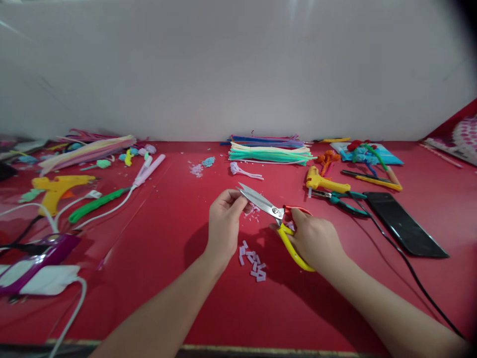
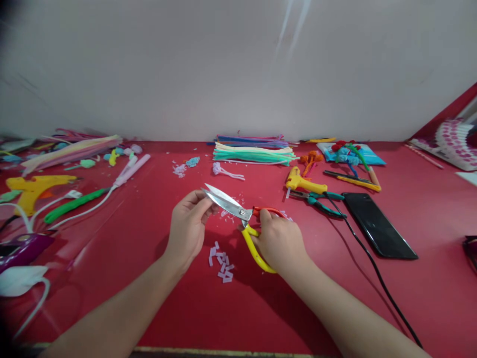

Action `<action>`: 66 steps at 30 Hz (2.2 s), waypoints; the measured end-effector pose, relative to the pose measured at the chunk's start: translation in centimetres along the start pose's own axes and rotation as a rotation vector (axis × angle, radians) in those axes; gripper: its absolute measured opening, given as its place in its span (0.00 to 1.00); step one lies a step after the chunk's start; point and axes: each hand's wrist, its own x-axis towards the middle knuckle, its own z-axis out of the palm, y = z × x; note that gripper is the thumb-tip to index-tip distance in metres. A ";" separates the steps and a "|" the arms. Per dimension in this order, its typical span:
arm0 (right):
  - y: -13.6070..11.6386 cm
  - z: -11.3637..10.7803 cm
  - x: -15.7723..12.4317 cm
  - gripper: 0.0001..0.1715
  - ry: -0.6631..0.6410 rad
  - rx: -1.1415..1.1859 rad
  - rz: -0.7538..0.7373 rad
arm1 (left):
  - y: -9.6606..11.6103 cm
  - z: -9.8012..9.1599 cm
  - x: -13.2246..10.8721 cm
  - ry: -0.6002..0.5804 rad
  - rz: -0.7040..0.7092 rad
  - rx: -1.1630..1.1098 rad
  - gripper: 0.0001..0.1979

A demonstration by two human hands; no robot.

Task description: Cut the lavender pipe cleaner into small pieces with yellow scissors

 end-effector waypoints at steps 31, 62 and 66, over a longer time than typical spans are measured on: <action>0.2 -0.1 0.1 0.23 -0.048 0.015 0.016 | -0.1 0.0 0.2 0.053 0.015 0.069 0.04; 2.2 -0.7 1.3 0.24 -0.096 0.091 0.139 | 0.0 -0.9 0.4 -0.814 0.107 0.959 0.06; 2.1 -0.8 1.3 0.24 -0.099 0.097 0.140 | 1.0 -1.3 0.0 -1.116 0.127 1.013 0.09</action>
